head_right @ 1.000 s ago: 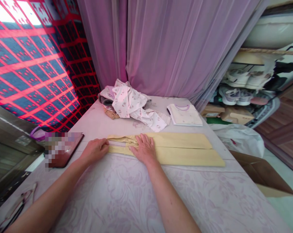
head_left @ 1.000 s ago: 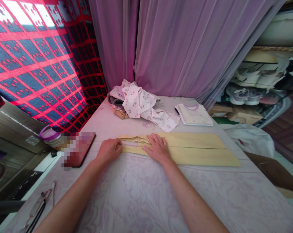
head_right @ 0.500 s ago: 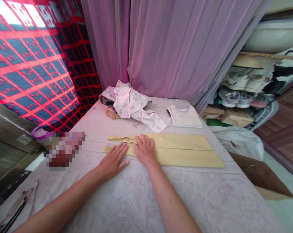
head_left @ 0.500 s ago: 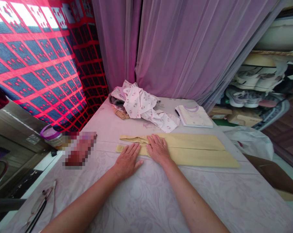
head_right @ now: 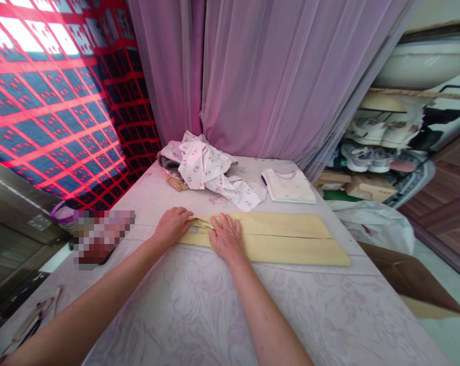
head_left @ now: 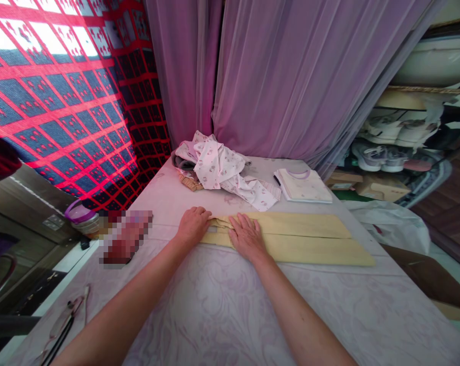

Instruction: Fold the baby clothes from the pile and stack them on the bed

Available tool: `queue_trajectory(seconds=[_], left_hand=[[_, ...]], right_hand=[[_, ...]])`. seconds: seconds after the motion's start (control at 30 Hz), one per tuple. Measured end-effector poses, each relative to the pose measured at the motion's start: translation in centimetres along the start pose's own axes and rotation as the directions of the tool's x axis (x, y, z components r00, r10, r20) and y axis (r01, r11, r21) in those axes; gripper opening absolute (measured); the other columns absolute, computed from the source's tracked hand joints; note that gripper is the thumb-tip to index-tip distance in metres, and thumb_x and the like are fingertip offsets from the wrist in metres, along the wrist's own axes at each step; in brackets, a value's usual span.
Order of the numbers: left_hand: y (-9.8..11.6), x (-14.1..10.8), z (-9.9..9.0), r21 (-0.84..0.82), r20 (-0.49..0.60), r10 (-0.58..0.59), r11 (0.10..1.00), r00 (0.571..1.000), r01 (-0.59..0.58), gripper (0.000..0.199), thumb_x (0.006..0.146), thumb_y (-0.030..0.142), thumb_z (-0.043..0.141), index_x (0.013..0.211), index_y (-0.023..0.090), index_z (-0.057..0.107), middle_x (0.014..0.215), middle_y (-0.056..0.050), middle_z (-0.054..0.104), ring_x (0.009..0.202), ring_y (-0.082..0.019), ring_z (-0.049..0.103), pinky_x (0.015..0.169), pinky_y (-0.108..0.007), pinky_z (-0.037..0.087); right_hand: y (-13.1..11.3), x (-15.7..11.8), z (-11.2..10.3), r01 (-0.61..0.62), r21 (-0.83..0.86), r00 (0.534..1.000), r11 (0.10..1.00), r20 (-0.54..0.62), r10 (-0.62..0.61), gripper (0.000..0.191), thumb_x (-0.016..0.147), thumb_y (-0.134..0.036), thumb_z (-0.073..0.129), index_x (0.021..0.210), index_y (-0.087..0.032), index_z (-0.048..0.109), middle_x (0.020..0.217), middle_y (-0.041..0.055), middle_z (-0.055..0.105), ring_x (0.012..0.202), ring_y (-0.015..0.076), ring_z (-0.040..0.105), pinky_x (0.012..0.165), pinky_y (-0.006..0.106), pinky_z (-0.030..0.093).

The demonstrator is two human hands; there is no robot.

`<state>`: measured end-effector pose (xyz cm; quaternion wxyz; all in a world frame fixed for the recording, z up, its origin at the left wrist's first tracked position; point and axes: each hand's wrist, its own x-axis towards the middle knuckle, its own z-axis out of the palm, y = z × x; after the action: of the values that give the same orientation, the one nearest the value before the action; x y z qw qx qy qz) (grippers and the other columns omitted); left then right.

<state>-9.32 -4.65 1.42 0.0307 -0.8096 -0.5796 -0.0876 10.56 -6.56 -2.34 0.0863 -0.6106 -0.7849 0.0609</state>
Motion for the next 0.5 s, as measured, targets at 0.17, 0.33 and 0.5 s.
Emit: queue_trajectory(seconds=[0.17,0.33,0.5], left_hand=[[0.1,0.3,0.3,0.079,0.044,0.061,0.995,0.997,-0.065,0.023,0.093,0.026,0.045,0.096,0.023,0.067,0.091,-0.006,0.065,0.086,-0.021,0.056,0.075,-0.033,0.039],[-0.5,-1.3,0.8,0.082,0.023,0.162,0.983,0.986,-0.164,0.02,0.091,0.024,0.05,0.104,0.024,0.065,0.093,-0.006,0.063,0.086,-0.02,0.055,0.077,-0.032,0.039],[-0.8,-1.6,1.2,0.087,0.086,0.166,0.981,0.982,-0.173,0.029,0.09,0.02,0.05,0.116,0.028,0.061,0.097,-0.005,0.063,0.086,-0.019,0.055,0.076,-0.031,0.041]], right_hand=[[0.0,-0.1,0.0,0.005,0.006,1.0,1.0,-0.025,-0.005,0.051,0.094,-0.043,0.033,0.143,-0.031,0.033,0.15,0.006,0.033,0.138,0.0219,0.025,0.111,0.047,0.012],[0.0,-0.1,0.0,0.009,0.001,0.999,1.0,-0.037,-0.009,0.046,0.094,-0.042,0.033,0.139,-0.036,0.04,0.149,0.0054,0.034,0.137,0.0223,0.026,0.11,0.048,0.012],[-0.1,-0.2,-0.2,-0.015,0.0,0.998,1.0,-0.056,0.015,0.043,0.093,-0.04,0.034,0.132,-0.033,0.049,0.147,0.0046,0.039,0.135,0.0208,0.03,0.11,0.046,0.014]])
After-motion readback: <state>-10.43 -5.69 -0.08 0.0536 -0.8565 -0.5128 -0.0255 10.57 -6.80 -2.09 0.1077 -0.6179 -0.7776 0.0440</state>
